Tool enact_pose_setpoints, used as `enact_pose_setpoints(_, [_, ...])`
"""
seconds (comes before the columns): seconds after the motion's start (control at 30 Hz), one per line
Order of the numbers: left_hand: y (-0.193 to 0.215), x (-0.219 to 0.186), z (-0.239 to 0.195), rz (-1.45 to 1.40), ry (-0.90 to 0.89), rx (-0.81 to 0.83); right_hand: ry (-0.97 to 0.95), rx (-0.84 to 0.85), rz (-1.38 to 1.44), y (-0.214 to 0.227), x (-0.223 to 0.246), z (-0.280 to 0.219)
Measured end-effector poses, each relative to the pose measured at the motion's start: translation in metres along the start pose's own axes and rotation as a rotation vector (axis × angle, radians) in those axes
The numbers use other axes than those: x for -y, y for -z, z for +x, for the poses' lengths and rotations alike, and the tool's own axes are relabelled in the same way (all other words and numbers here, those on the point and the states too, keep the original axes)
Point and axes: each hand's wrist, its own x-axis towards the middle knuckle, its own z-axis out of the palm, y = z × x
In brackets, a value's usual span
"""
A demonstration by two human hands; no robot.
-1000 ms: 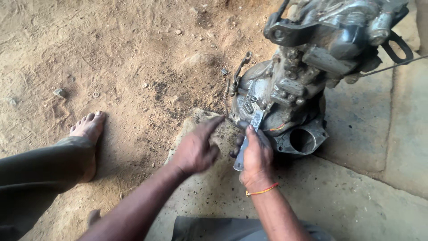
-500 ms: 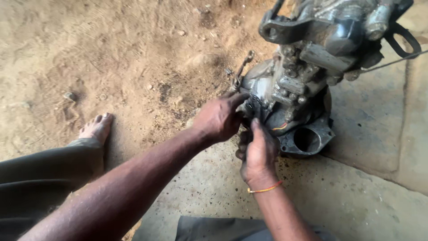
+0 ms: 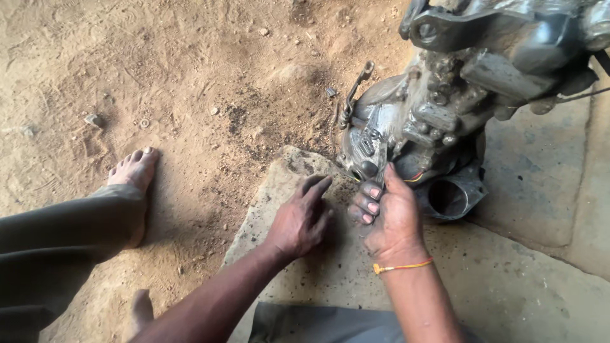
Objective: The person uses a wrench to tighten bolts on a small engine block resting on the ground. They repeatedly adjust the wrench and apply force to secure the components of the engine.
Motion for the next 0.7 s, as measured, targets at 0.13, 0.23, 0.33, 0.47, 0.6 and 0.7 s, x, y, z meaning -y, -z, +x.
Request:
enact_pose_setpoints(0.13, [-0.008, 0.013, -0.013, 0.045, 0.008, 0.007, -0.005, -0.076, -0.088, -0.001, 0.007, -0.001])
enact_pose_setpoints(0.23, [-0.012, 0.015, -0.013, 0.076, 0.03, 0.047, 0.011, -0.125, -0.186, 0.0, 0.012, -0.006])
enact_pose_setpoints(0.33, [-0.009, 0.015, -0.014, 0.073, 0.005, 0.027, 0.095, -0.234, -0.279, -0.003, 0.01, -0.007])
enact_pose_setpoints(0.47, [-0.011, 0.016, -0.016, 0.079, -0.007, 0.004, 0.124, -0.23, -0.252, -0.002, 0.004, 0.002])
enact_pose_setpoints(0.6, [-0.015, 0.019, -0.018, 0.119, -0.018, 0.0, 0.033, -0.145, -0.092, 0.002, 0.012, 0.01])
enact_pose_setpoints(0.7, [-0.018, 0.021, -0.02, 0.118, -0.032, -0.016, 0.021, -0.066, -0.035, 0.001, 0.008, 0.007])
